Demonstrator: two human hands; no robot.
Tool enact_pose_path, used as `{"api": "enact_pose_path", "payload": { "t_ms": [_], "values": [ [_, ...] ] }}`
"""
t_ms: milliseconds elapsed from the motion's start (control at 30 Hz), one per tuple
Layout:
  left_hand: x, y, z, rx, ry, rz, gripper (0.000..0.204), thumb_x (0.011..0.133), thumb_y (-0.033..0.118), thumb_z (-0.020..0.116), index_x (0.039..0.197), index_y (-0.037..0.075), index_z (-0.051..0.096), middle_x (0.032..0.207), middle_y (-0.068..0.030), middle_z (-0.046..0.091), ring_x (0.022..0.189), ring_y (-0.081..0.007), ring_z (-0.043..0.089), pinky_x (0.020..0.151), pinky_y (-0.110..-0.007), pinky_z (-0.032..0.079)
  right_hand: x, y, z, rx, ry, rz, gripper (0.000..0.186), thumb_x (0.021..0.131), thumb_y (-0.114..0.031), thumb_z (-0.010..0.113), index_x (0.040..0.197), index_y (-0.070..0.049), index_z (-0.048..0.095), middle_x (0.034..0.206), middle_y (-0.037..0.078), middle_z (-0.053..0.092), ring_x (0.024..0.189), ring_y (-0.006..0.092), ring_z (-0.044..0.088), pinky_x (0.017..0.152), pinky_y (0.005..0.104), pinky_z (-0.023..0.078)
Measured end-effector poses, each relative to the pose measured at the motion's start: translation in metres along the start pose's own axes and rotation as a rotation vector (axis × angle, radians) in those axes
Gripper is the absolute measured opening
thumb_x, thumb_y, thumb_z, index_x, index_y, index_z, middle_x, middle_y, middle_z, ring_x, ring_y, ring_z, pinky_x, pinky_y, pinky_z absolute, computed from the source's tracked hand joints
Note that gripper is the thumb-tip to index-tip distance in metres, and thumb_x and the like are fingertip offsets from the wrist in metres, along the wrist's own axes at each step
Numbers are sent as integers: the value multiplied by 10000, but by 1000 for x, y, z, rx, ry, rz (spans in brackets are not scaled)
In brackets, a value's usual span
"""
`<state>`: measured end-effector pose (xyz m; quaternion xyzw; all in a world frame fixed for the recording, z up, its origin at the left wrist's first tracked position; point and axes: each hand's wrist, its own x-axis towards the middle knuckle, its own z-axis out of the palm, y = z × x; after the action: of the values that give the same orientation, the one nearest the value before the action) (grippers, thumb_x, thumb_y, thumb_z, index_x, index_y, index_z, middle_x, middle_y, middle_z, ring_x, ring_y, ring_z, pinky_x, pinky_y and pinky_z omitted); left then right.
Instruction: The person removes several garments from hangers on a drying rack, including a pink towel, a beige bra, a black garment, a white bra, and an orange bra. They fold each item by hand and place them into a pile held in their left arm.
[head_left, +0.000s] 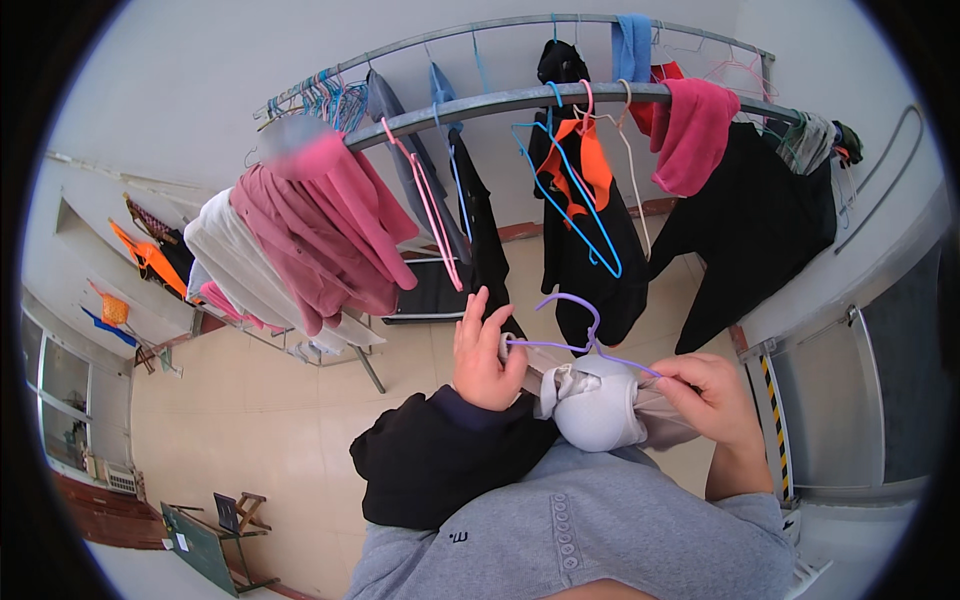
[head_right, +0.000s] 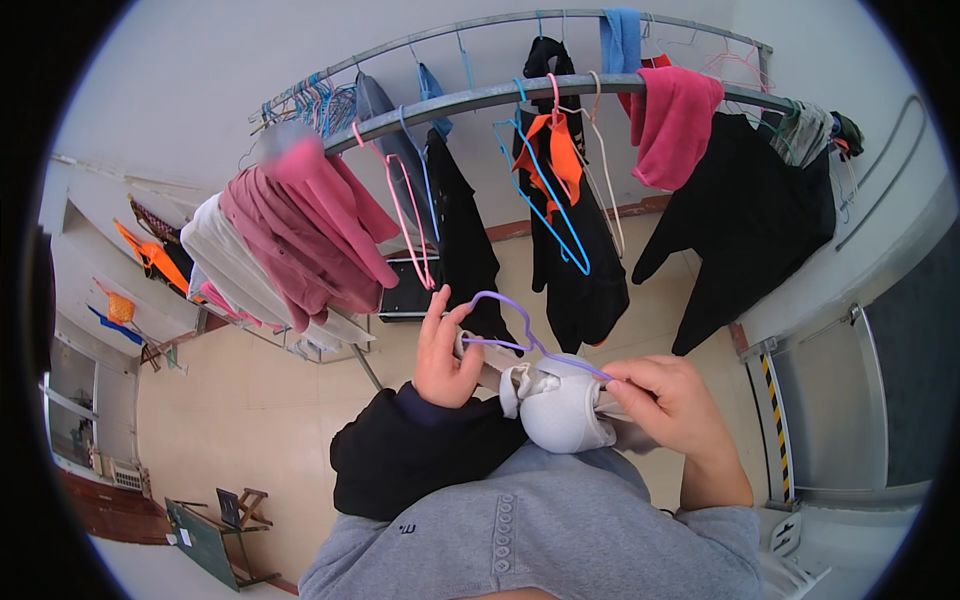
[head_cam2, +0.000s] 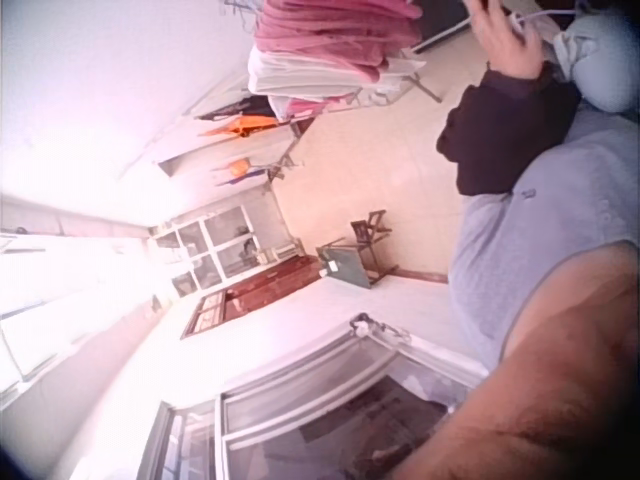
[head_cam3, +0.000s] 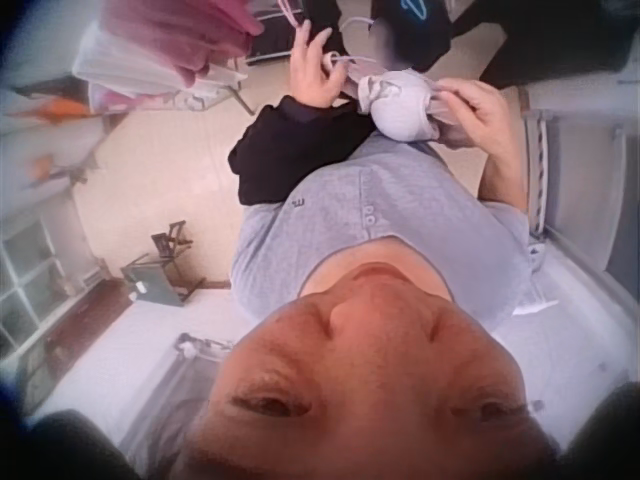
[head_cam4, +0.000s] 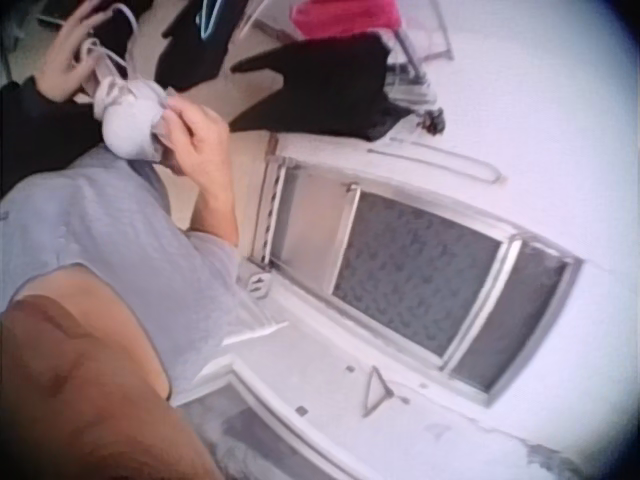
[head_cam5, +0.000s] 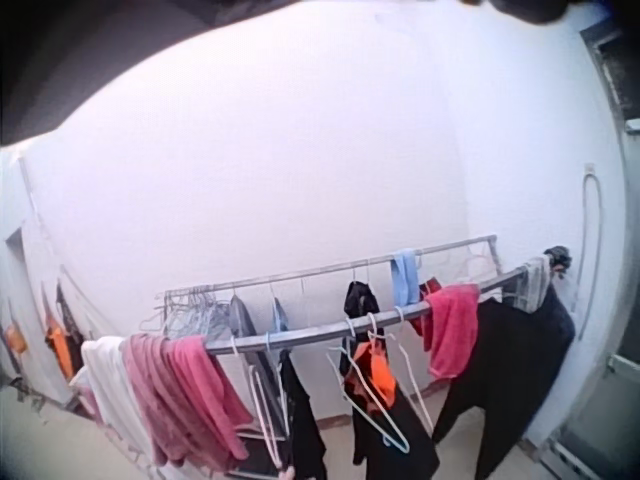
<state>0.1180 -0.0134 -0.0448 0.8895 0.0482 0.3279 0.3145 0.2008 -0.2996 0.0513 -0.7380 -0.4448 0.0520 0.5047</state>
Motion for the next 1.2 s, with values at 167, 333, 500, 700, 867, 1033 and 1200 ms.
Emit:
{"api": "enact_pose_path", "payload": {
  "t_ms": [167, 333, 500, 700, 867, 1033, 1200],
  "values": [
    [1, -9, -3, -127, -163, 8, 329, 864, 50, 580, 1189, 12, 603, 1383, -271, 494, 1303, -454, 453, 1057, -464, 386, 0, 14, -8, -14, 20, -32, 126, 856, -50, 652, 959, -1, 707, 773, 115, 687, 662, 237, 653, 583, 329, 488],
    [-8, -19, -9, -173, -246, -69, 338, 859, -7, 485, 1172, -4, 612, 1383, -306, 487, 1312, -460, 447, 1074, -436, 390, 7, 16, -16, -1, -51, -70, 146, 843, -36, 662, 974, -7, 721, 744, 110, 684, 628, 236, 651, 558, 324, 482],
    [-9, -21, -25, -252, -136, -227, 296, 816, -72, 404, 1014, -27, 620, 1166, -284, 634, 1131, -414, 604, 970, -402, 474, 13, 17, -27, 23, -197, -83, 154, 832, -35, 673, 972, -4, 730, 742, 102, 689, 606, 216, 647, 534, 299, 470],
    [-12, -21, -32, -494, 46, -405, 285, 851, -98, 330, 958, -15, 581, 859, -105, 657, 781, -169, 627, 745, -273, 508, 15, 30, -44, 97, -165, -59, 146, 831, -38, 660, 945, 34, 718, 742, 116, 685, 603, 177, 639, 534, 289, 460],
    [-13, -14, -36, -874, 58, -575, 301, 885, -79, 296, 1038, 22, 534, 985, -114, 634, 826, -167, 634, 724, -313, 564, 15, 40, -50, 104, -119, -86, 172, 853, -72, 636, 951, 47, 713, 741, 99, 666, 589, 159, 597, 531, 263, 419],
    [-16, -16, -33, -1015, 144, -610, 298, 883, -82, 299, 1043, 23, 528, 1039, -122, 623, 905, -169, 611, 782, -306, 542, 4, 50, -54, 333, 5, 79, 194, 897, -77, 612, 1000, 63, 698, 690, 46, 591, 548, 95, 483, 509, 248, 342],
    [-14, -22, -22, -1124, 124, -548, 303, 857, -93, 312, 1008, 16, 552, 1037, -88, 613, 915, -156, 571, 838, -291, 491, 11, 49, -43, 442, 54, 32, 223, 952, -70, 565, 1076, 93, 655, 636, -10, 481, 535, 62, 391, 527, 235, 331]
  ]
}}
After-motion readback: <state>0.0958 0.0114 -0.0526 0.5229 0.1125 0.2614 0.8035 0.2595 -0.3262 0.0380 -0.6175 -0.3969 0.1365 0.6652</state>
